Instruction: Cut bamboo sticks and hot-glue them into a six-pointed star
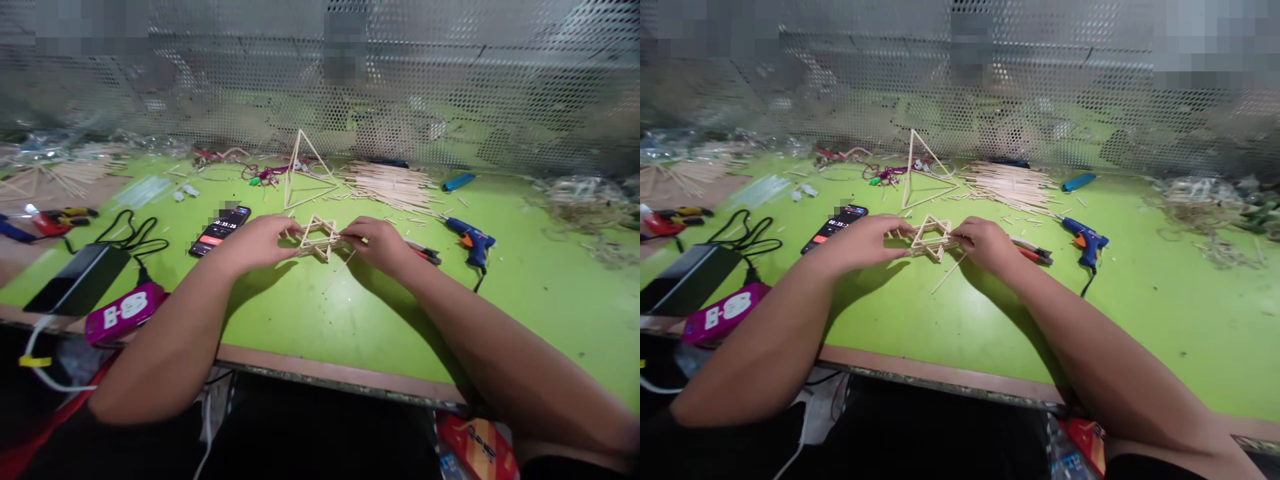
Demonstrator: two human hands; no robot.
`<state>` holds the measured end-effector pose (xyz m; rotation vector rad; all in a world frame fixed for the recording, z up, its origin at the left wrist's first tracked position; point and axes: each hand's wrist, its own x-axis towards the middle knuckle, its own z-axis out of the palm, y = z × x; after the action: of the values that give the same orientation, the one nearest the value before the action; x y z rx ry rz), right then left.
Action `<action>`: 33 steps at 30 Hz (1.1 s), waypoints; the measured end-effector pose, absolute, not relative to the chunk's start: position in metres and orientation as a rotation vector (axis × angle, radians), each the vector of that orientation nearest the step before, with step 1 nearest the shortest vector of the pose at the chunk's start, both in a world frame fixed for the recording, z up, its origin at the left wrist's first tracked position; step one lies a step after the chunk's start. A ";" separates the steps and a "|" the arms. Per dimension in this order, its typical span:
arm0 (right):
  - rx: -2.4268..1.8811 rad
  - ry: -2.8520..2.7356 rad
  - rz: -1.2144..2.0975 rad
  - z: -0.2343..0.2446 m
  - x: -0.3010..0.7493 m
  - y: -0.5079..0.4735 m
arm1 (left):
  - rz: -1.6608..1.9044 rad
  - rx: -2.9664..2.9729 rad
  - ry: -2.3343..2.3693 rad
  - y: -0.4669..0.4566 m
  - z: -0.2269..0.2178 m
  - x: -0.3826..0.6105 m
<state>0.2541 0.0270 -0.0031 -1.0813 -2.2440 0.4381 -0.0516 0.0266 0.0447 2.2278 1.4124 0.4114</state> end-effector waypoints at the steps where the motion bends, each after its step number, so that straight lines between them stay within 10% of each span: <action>1: -1.081 -2.247 0.439 -0.005 0.255 0.028 | 0.385 2.243 1.435 0.028 0.047 -0.057; 33: -1.290 -2.014 0.761 -0.004 0.267 0.033 | 0.400 2.333 1.443 0.019 0.038 -0.033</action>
<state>0.2671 0.0334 -0.0041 -1.2903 -2.0145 0.7607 -0.0332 0.0188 0.0380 2.3327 1.4429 0.3998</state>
